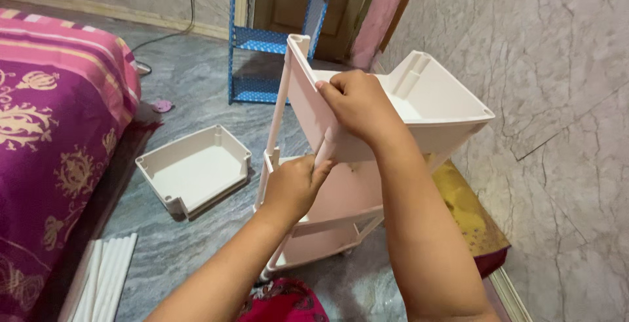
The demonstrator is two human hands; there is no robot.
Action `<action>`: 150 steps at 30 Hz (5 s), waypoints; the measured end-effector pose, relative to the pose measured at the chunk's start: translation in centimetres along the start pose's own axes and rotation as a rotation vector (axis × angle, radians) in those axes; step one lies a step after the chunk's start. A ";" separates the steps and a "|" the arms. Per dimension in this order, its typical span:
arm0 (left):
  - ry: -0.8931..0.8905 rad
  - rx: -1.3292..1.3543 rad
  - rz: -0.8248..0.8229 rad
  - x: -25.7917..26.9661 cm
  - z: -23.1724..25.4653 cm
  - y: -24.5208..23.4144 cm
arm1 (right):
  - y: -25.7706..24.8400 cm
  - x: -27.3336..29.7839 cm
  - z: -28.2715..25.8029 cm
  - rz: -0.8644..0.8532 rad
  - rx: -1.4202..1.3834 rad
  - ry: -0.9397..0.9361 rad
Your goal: The person assembles a pink plastic storage cart by inserting vertical poles into the base and stacking white trays on top. They secure each tray by snapping it into place on the poles.
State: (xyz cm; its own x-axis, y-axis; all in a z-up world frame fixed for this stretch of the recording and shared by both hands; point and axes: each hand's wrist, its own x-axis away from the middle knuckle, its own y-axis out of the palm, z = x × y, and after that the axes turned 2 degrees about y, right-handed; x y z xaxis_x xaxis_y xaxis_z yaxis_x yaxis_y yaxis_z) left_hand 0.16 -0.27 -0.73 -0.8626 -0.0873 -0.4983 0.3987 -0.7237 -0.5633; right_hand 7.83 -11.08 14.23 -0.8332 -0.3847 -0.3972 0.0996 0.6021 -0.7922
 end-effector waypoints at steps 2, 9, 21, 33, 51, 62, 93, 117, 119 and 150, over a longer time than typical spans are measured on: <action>0.002 0.050 0.005 0.4 -0.3 0.6 | 0.2 0.5 0.3 0.001 0.018 -0.044; 0.007 0.135 -0.058 -0.2 -1.2 0.8 | 1.1 -0.7 2.0 0.111 0.037 -0.097; 0.001 0.170 -0.066 -0.4 -1.8 1.2 | -8.3 0.2 -4.8 -0.019 -1.329 -0.298; -0.001 0.151 -0.042 -0.4 -1.5 1.5 | -1.5 -1.8 -2.9 -0.231 -1.447 0.160; 0.011 0.110 -0.032 -0.4 -2.0 2.1 | 0.4 -1.4 1.6 -0.232 -1.624 0.032; 0.039 0.289 -0.085 -0.5 -2.1 1.2 | 3.7 3.5 -2.4 0.250 0.422 0.048; -0.150 0.568 -0.066 -4.2 -11.1 -2.2 | -4.2 5.7 2.2 0.084 0.364 0.055; -0.088 0.643 0.014 -1.7 -11.2 2.1 | -2.1 -3.5 -9.9 0.068 -1.633 -0.059; -0.083 0.568 0.065 -1.8 -11.4 2.5 | 3.0 -2.9 -9.5 -0.206 -1.429 0.067; -0.093 0.716 0.049 -1.0 -11.9 3.2 | 2.9 -1.4 -3.5 -0.227 -1.659 -0.159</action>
State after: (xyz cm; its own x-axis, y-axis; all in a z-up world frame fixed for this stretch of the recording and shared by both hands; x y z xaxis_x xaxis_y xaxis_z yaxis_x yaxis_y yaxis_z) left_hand 6.00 5.64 -9.87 -0.8846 -0.1659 -0.4358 0.1631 -0.9856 0.0441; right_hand 7.37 -6.35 14.12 -0.6799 -0.5605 -0.4729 -0.7333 0.5241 0.4331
